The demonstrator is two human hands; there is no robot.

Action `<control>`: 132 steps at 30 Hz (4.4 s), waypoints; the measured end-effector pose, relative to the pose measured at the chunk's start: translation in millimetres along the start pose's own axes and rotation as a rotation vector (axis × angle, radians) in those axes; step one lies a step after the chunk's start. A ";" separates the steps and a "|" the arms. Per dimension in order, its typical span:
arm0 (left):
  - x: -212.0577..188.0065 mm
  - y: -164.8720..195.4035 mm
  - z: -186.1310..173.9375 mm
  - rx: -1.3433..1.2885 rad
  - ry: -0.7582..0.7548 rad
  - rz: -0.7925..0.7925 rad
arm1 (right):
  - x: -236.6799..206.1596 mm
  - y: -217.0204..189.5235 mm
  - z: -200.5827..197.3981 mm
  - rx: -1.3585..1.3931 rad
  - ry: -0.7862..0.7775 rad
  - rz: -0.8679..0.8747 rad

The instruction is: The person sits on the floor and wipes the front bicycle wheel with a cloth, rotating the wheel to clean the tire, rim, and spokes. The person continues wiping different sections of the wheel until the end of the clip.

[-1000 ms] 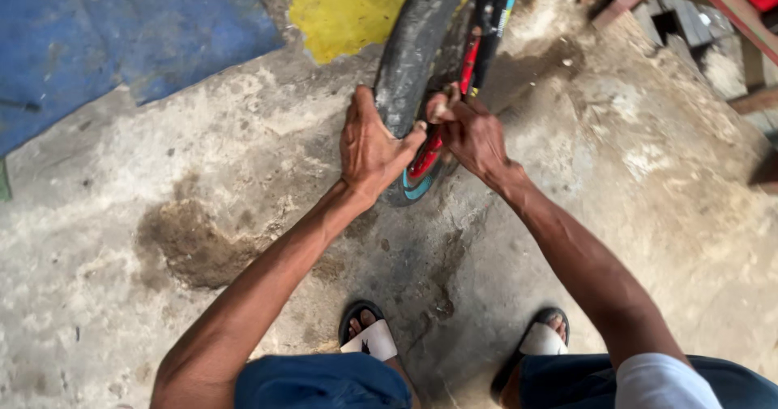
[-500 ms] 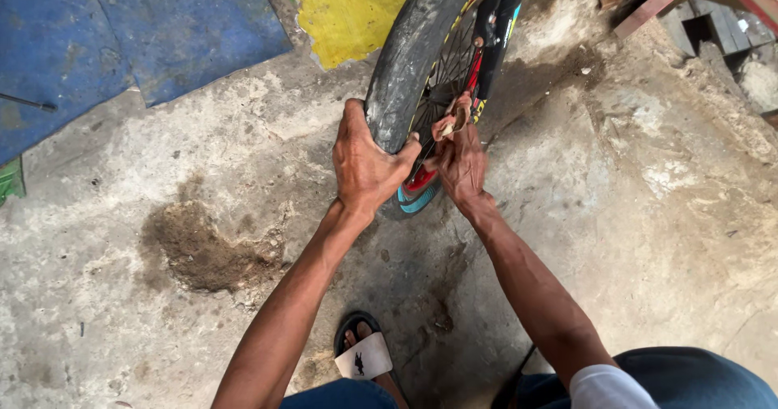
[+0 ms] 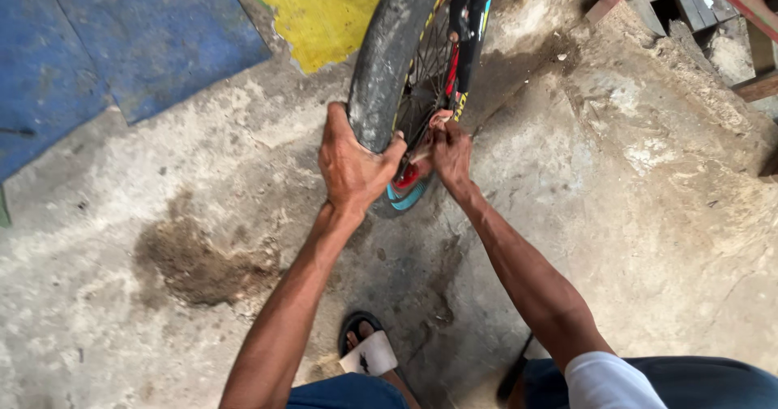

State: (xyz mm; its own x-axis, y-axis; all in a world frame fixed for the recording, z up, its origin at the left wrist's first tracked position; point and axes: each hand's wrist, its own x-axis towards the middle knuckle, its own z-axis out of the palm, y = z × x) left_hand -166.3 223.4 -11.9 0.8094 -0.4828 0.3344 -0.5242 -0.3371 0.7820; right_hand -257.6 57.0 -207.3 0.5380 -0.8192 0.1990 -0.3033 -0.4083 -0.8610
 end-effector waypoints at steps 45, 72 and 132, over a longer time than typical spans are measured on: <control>-44.3 -11.7 19.6 0.019 0.150 0.076 | 141.2 -74.3 -111.5 0.256 -0.584 -0.303; -35.2 -13.2 20.4 -0.184 0.074 0.026 | 21.2 43.7 -29.7 -0.581 -0.612 -0.377; -36.2 -15.3 22.3 -0.172 0.098 0.073 | 3.0 -58.5 -42.4 0.489 -0.333 0.224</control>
State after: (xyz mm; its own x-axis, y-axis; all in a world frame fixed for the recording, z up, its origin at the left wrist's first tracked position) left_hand -193.5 228.0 -47.7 0.7972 -0.4172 0.4364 -0.5362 -0.1572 0.8293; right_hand -271.6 61.4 -136.4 0.7430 -0.6618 -0.0995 -0.0851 0.0541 -0.9949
